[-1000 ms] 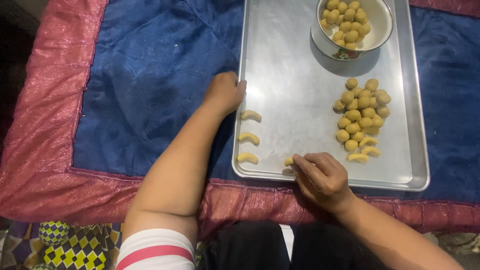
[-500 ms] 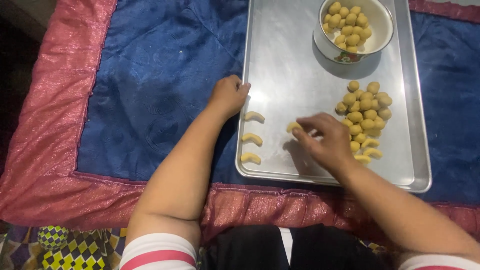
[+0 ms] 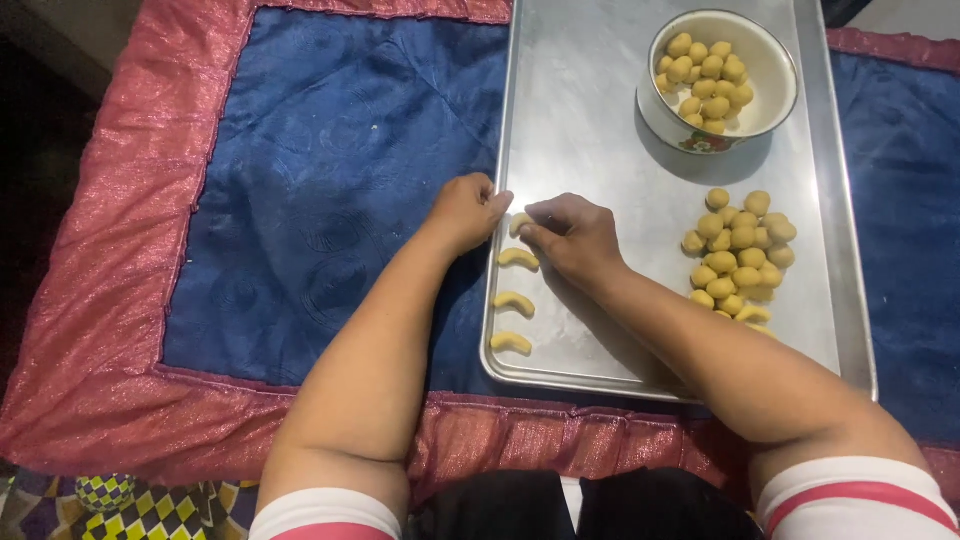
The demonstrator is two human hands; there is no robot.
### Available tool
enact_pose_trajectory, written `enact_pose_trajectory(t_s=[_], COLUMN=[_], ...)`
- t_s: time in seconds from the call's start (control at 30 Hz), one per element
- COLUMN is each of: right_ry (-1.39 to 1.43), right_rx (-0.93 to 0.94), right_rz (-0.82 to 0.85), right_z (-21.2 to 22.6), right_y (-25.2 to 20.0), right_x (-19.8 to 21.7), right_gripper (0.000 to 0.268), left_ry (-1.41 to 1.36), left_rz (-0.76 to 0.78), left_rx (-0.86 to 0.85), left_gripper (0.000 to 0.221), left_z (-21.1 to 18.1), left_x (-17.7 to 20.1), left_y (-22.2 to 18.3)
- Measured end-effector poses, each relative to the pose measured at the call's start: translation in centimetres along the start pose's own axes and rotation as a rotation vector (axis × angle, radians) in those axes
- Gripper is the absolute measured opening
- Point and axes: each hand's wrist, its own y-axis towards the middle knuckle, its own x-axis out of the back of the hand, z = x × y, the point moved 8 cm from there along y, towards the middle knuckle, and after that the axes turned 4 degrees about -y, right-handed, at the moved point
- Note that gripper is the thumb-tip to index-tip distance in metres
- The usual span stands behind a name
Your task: Rolling small pieces of dough into cylinders and shaping them into crescents on a baking tray.
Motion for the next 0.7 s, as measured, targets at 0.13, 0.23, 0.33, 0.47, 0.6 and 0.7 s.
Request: enact_pose_trajectory(t_s=[0.13, 0.23, 0.33, 0.47, 0.6, 0.7], right_ry=[0.026, 0.028, 0.036, 0.027, 0.03, -0.024], right_rx=[0.09, 0.119, 0.115, 0.181, 0.2, 0.191], right_rz=[-0.02, -0.043, -0.074, -0.029, 0.019, 0.047], right_z=[-0.4, -0.3, -0.3, 0.3, -0.1, 0.2], right_y=[0.3, 0.3, 0.4, 0.2, 0.3, 0.7], right_x=[-0.5, -0.6, -0.5, 0.2, 0.5, 0.2], right_gripper=[0.024, 0.024, 0.022, 0.033, 0.039, 0.03], left_ry=[0.013, 0.01, -0.015, 0.067, 0.133, 0.178], left_rz=[0.001, 0.009, 0.067, 0.048, 0.053, 0.026], left_rx=[-0.02, -0.04, -0.022, -0.014, 0.031, 0.032], left_gripper=[0.034, 0.034, 0.042, 0.047, 0.054, 0.055], left_z=[-0.1, -0.9, -1.8, -1.6, -1.2, -1.7], left_x=[0.3, 0.6, 0.7, 0.5, -0.1, 0.2], left_y=[0.0, -0.2, -0.7, -0.6, -0.6, -1.1])
